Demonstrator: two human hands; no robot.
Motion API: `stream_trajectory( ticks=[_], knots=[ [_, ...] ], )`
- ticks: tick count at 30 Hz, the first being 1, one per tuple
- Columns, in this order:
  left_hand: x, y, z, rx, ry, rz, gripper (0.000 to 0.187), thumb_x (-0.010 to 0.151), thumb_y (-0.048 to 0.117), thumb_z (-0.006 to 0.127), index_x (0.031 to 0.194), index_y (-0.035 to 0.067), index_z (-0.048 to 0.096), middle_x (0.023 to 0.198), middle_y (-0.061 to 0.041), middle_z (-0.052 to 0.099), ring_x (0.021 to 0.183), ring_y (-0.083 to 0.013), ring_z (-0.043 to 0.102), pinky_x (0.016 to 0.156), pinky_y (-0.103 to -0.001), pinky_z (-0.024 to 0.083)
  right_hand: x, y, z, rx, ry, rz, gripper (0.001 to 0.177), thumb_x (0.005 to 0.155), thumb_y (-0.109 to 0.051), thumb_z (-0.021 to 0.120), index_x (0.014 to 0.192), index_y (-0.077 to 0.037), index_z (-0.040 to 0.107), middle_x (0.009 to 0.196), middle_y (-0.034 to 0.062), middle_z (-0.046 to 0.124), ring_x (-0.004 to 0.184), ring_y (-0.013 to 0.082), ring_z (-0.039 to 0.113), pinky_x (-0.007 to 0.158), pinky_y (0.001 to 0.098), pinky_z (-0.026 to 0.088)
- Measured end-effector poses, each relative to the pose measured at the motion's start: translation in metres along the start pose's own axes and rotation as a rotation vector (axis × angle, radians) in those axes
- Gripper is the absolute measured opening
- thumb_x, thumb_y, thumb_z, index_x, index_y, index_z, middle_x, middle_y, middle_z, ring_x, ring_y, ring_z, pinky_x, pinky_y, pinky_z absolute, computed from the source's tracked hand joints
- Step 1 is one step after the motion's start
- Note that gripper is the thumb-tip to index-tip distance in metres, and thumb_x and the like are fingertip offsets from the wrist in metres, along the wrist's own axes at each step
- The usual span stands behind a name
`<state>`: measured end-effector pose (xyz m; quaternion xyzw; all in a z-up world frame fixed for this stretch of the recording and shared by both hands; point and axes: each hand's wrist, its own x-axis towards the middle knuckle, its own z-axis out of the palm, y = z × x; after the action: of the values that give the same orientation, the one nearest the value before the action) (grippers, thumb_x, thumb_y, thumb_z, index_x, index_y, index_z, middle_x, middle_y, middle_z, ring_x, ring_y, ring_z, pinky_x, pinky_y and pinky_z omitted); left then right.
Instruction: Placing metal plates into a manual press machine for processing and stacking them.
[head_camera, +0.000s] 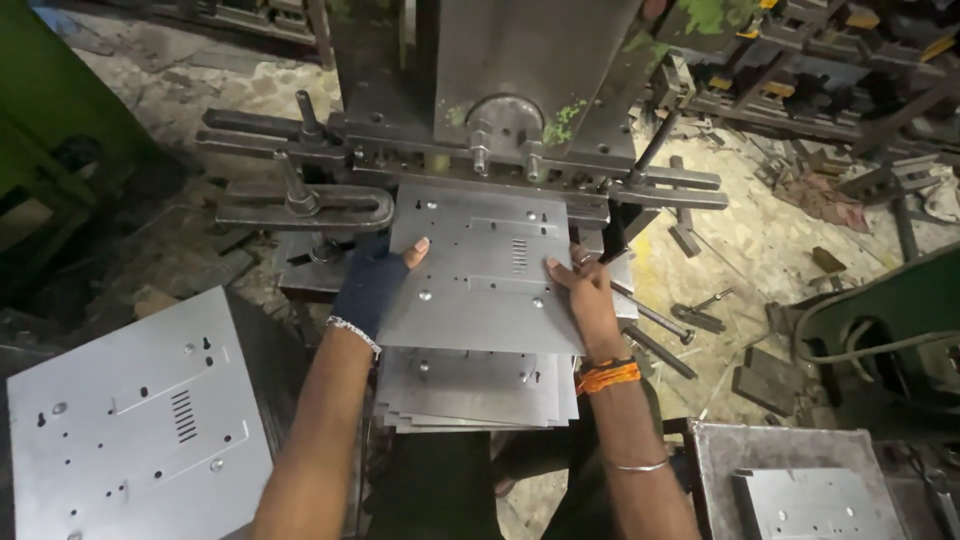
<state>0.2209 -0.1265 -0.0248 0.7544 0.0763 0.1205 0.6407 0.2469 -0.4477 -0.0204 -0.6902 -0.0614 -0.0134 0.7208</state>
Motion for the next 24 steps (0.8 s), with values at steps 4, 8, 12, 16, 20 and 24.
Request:
stream_trajectory(
  ticks=[4,8,12,16,20,24],
  knots=[
    [0.004,-0.011,0.001,0.060,0.002,0.024,0.058,0.084,0.044,0.080,0.122,0.002,0.069,0.111,-0.011,0.076,0.100,-0.0247,0.069,0.089,-0.038,0.053,-0.004,-0.017,0.014,-0.110,0.031,-0.030,0.043,0.090,-0.019,0.074,0.119,0.010,0.063,0.110,0.0081,0.073,0.096,0.0117,0.063,0.089,0.0225,0.047],
    [0.018,-0.052,0.002,0.002,-0.079,-0.086,0.072,0.089,0.055,0.068,0.136,0.001,0.060,0.127,-0.013,0.070,0.115,-0.0247,0.064,0.097,-0.037,0.049,-0.010,-0.023,0.027,-0.406,0.066,0.009,0.049,0.095,-0.028,0.079,0.123,0.005,0.056,0.088,0.0142,0.061,0.076,0.0151,0.052,0.064,0.0284,0.046],
    [-0.040,0.015,0.000,-0.464,-0.249,-0.331,0.086,0.095,0.069,0.035,0.150,0.003,0.047,0.148,-0.015,0.056,0.136,-0.0228,0.054,0.110,-0.033,0.042,-0.008,-0.054,0.015,-0.756,-0.139,0.091,0.052,0.096,-0.034,0.083,0.109,0.014,0.067,0.086,0.0199,0.073,0.073,0.0207,0.067,0.065,0.0291,0.053],
    [-0.097,0.048,0.005,-0.808,-0.175,-0.365,0.088,0.095,0.072,0.032,0.154,0.007,0.043,0.149,-0.016,0.055,0.133,-0.0275,0.055,0.109,-0.039,0.046,0.011,-0.071,0.022,-0.608,-0.292,0.251,0.069,0.080,-0.022,0.081,0.140,0.002,0.058,0.105,0.0233,0.078,0.089,0.0318,0.076,0.079,0.0378,0.062],
    [-0.100,-0.014,0.010,-1.081,-0.197,-0.320,0.081,0.099,0.069,0.037,0.152,0.008,0.043,0.144,-0.018,0.055,0.123,-0.0306,0.058,0.104,-0.044,0.051,0.009,-0.096,0.075,-0.805,-0.579,0.021,0.088,0.075,-0.023,0.085,0.153,-0.024,0.045,0.161,0.0134,0.033,0.147,0.0360,0.031,0.120,0.0544,0.023],
    [-0.111,0.023,-0.002,-1.237,-0.415,-0.430,0.083,0.094,0.072,0.042,0.144,0.006,0.050,0.131,-0.017,0.062,0.111,-0.0296,0.064,0.096,-0.044,0.054,-0.010,-0.097,0.107,-0.993,-0.695,-0.105,0.103,0.074,-0.035,0.090,0.158,-0.023,0.031,0.172,0.0062,0.008,0.157,0.0339,0.004,0.120,0.0681,0.003]
  ],
)
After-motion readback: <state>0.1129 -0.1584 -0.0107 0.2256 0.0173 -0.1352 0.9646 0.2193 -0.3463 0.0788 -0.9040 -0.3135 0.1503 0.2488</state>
